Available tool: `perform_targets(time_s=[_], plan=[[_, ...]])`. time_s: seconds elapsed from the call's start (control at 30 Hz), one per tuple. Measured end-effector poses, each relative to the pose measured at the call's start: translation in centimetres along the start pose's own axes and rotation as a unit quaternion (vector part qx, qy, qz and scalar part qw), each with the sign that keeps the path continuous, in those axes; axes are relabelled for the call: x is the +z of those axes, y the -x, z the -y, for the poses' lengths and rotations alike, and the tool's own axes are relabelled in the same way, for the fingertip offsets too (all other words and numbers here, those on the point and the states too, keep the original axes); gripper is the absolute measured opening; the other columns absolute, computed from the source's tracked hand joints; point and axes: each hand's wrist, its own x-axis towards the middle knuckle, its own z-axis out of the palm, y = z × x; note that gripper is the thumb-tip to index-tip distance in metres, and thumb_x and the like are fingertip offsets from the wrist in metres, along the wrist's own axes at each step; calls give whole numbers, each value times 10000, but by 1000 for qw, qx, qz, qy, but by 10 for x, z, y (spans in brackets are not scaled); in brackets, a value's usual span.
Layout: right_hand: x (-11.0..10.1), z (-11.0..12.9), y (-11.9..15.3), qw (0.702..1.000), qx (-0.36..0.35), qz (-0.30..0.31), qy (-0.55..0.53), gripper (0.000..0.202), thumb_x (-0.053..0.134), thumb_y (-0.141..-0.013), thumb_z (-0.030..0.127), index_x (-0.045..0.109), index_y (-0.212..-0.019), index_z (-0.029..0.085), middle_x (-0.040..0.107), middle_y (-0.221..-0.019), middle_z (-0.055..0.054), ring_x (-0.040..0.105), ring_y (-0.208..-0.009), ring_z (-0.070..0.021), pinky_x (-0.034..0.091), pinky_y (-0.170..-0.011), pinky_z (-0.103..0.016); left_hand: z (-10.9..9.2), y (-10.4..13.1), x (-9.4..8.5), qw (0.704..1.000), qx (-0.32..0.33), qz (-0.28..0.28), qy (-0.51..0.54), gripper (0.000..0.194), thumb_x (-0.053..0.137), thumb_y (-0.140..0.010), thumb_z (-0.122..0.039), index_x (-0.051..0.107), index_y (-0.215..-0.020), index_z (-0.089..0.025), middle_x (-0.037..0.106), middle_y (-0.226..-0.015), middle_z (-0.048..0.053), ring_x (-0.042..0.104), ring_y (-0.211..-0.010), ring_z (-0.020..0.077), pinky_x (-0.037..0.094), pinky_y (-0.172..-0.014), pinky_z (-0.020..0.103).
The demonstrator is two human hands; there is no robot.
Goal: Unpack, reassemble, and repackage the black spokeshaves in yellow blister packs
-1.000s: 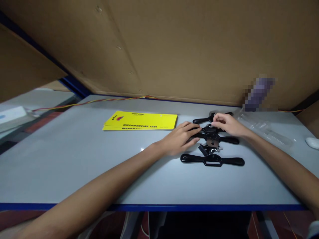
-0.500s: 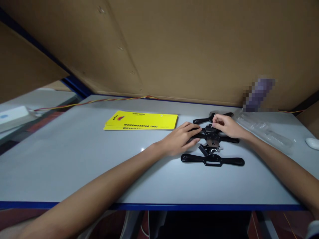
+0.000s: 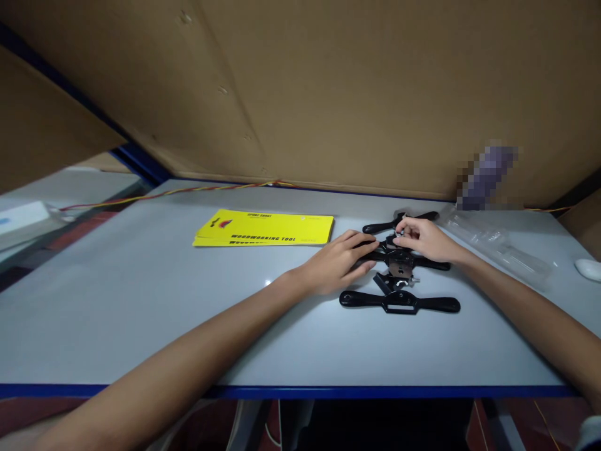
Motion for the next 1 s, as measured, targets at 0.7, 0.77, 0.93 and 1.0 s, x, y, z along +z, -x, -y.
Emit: perform_targets(time_s=[0.7, 0.77, 0.93, 1.0], plan=[[-9, -9, 3, 994, -55, -46, -80, 342, 760, -811, 521, 837, -941, 215, 735, -911, -71, 635, -790, -201, 473, -684, -350, 0, 0, 1, 1000, -7, -9, -14, 510, 387, -1081, -418, 597, -1438, -122, 618, -1403, 163, 540, -1292, 311, 478, -1110, 519], [-8, -9, 3, 994, -41, -53, -82, 329, 783, -785, 515, 830, -895, 208, 755, -882, -69, 643, -774, -202, 469, -667, -344, 0, 0, 2, 1000, -5, -9, -18, 514, 387, -1080, -415, 594, -1440, -112, 620, -1399, 170, 540, -1290, 315, 482, -1103, 521], [-6, -9, 3, 992, -49, -68, -95, 292, 827, -728, 486, 773, -795, 208, 744, -920, -65, 659, -851, -215, 500, -705, -340, -1, 0, 1, 1000, -4, -7, -26, 542, 364, -1085, -416, 588, -1442, -75, 618, -1404, 184, 539, -1288, 322, 480, -1106, 518], [-6, -9, 2, 992, -40, -71, -92, 317, 817, -732, 509, 747, -794, 207, 717, -877, -52, 642, -834, -209, 499, -701, -338, -1, 0, 1, 1000, -7, -5, -27, 548, 361, -1085, -420, 584, -1447, -74, 618, -1404, 181, 539, -1289, 322, 480, -1107, 513]])
